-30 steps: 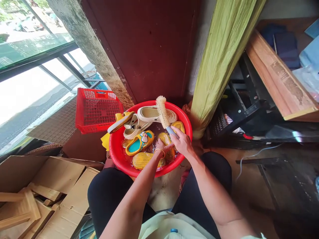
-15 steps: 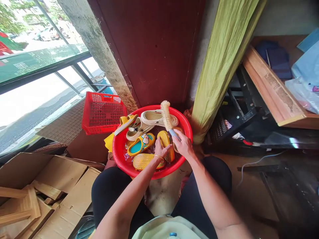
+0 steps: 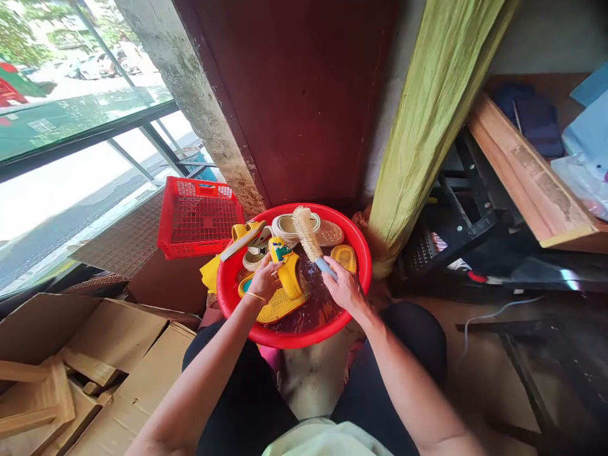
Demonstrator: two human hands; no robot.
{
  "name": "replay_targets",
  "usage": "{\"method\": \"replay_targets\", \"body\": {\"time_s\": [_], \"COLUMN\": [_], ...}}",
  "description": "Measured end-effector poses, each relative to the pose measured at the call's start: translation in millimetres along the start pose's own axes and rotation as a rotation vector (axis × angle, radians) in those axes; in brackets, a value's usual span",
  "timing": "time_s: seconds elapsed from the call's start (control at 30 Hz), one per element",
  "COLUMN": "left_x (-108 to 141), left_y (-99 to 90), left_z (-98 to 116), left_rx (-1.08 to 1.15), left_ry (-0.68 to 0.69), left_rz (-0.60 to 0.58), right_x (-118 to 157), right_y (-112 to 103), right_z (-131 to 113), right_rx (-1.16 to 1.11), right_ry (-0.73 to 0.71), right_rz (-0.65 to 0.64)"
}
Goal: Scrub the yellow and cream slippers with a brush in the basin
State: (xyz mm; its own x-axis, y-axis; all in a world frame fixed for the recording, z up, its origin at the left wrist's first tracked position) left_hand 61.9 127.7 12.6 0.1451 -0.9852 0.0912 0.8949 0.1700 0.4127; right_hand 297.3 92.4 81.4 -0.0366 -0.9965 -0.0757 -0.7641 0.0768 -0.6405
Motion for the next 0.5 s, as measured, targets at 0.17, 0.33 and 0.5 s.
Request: {"method": "replay_targets", "body": {"time_s": [0.17,0.33,0.5], "left_x": [9,14,13], "left_y": [-15.9,-21.0,-35.5], "left_z": [7,7,14], "left_rx": [0.088,-0.002,-0.167], "left_ry": [0.026,0.078,0.233], "left_rz": [-0.042,-0.066,-0.059], "right_x": [21,5,9], "right_y": [34,41,37], "right_z": [-20,-3,-19], "right_rx": [0.144,0.368,0.281], "right_ry": [-0.211,-0.062,-0.181], "right_rz": [-0.128,-0.023,0.033]}}
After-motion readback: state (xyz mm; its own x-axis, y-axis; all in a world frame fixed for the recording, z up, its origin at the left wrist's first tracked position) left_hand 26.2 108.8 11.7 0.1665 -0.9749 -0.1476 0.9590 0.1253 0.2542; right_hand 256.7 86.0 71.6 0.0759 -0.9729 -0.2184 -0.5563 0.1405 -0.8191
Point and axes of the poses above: each hand's wrist, its own x-axis away from the middle knuckle, its own y-axis out of the palm, z = x × y, the point moved 9 cm from there along -x, towards the middle knuckle, and after that the axes turned 15 degrees about y, right-handed, at the moved point
